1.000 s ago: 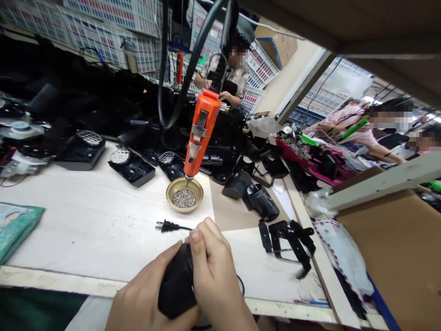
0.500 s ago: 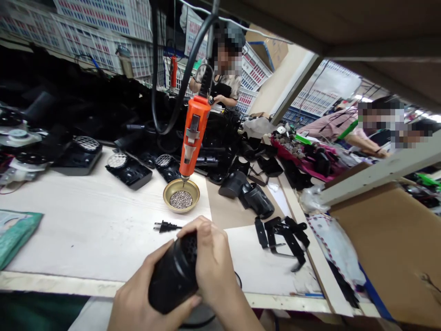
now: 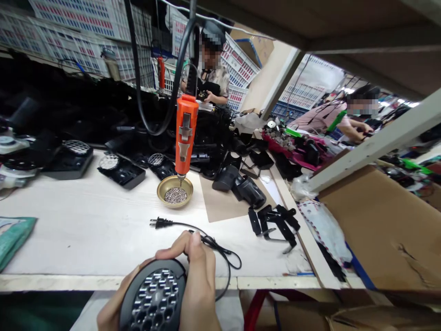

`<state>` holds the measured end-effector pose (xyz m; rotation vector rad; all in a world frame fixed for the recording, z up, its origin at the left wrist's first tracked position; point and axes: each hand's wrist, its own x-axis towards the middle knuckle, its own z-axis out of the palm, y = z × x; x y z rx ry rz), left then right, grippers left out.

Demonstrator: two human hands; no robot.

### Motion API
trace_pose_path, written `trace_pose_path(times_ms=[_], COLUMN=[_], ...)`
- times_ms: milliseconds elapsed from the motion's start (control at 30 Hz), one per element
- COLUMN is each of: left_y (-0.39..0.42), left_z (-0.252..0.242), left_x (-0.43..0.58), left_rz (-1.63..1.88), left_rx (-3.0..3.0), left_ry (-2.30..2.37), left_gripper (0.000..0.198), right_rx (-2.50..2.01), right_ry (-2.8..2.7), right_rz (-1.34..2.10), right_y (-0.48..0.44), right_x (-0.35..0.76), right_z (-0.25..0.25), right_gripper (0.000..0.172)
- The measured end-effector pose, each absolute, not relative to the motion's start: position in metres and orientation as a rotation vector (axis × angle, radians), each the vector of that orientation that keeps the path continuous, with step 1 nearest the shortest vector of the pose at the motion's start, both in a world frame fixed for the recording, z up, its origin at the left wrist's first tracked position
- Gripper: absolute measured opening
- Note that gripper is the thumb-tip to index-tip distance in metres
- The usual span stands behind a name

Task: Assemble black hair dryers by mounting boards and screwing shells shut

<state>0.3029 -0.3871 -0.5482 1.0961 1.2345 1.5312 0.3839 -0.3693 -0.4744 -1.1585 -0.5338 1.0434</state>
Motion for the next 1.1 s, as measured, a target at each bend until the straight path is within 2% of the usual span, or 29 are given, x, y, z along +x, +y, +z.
trace_pose_path(times_ms=[100,200,367,600,933,1100], left_y=[-0.382,-0.371,-0.353,-0.355,-0.346,-0.346], left_z=[-0.549,-0.545,-0.539,-0.545,-0.558,-0.560], left_x=[0.299,0.291,0.283,0.284,0.280,0.281], left_rz=[1.603,1.519,1.493,1.624,1.594,1.552], left_rx=[1.350,1.516,1.655,1.681,1.550,1.440], left_ry=[1.083,1.007,0.936,0.983,1.027,1.070], left_gripper=[0.033,0.045,0.088,0.075,0.066,0.065], right_rx=[-1.171,-1.165,-1.227,-1.275,-1.365,-1.328], right_ry=[-0.579,-0.597,-0.645,-0.578,-0.632,-0.758], right_rz=[1.018,0.989,0.945,0.932,0.946,0.976], right_y=[-0.370,-0.370,-0.367,-0.364,-0.345,-0.351], right_x=[0.391,0.395,0.388,0.382,0.383,0.380], right_z=[-0.479,-0.483,-0.476,-0.476,-0.491,-0.490], right_gripper=[0.059,0.060,0.062,0.059,0.076,0.065])
